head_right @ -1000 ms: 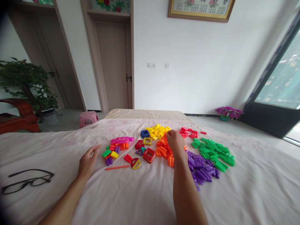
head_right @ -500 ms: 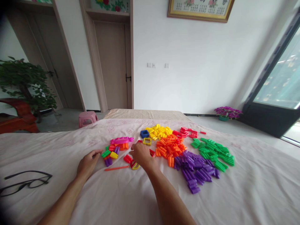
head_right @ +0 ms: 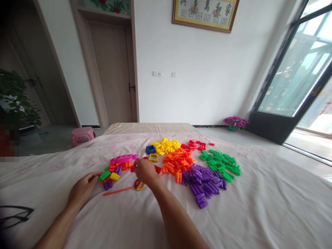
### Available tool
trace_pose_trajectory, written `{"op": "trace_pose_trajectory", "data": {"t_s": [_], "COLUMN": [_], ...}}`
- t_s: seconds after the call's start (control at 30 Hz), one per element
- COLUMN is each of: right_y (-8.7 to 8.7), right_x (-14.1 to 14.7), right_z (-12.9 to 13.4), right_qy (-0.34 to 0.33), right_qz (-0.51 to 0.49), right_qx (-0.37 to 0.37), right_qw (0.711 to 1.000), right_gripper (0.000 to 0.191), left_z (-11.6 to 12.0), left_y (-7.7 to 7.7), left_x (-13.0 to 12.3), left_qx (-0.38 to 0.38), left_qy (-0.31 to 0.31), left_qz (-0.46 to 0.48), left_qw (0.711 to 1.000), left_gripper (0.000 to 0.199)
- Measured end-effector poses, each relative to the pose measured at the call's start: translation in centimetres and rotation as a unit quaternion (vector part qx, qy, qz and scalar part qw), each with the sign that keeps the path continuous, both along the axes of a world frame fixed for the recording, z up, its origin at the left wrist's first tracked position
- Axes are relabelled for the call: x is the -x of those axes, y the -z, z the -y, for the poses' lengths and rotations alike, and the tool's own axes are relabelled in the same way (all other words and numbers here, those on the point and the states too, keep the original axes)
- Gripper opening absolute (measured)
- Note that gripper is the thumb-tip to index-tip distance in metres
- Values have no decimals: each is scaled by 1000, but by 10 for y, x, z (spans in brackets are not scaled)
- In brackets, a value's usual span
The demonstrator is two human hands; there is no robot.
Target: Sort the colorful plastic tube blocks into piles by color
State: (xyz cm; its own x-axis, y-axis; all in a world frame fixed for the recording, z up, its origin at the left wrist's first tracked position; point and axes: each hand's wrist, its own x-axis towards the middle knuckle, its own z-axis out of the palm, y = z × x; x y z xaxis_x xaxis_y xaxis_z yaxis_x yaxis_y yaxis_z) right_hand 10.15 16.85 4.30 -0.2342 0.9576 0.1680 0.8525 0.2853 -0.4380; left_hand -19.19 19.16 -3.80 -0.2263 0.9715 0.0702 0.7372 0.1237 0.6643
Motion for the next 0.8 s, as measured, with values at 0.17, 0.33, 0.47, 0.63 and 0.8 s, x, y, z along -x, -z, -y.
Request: {"op": "trace_pose_trajectory", "data": {"t_s": [0.17, 0.33, 0.47, 0.63, 0.8], "right_y": [-18, -27, -27, -23, -10], "right_x": [-79, -172, -228, -218, -121], "right_z": [-27, -46, -45, -46, -34], "right_qy": [150, 304, 392, 362, 208], "right_qz": [-110, -49, 15, -4, -24], "right_qx": [-57, -74, -85, -104, -100], "right_qw": [981, 948, 916, 926, 973], "right_gripper": [19, 26, 42, 40, 31], "left_z": [0, 0, -2, -3, -3], "left_y": [-2, -3, 0, 2, 3], "left_x": [0, -1, 0, -1, -2], "left_qx": [9, 10, 5, -9, -11], "left_qy": [-2, -6, -3, 5, 16], "left_qz": [-1, -1, -1, -1, 7], "left_qw": [1000, 1000, 1000, 1000, 1000], "left_gripper": [41, 41, 41, 39, 40]}}
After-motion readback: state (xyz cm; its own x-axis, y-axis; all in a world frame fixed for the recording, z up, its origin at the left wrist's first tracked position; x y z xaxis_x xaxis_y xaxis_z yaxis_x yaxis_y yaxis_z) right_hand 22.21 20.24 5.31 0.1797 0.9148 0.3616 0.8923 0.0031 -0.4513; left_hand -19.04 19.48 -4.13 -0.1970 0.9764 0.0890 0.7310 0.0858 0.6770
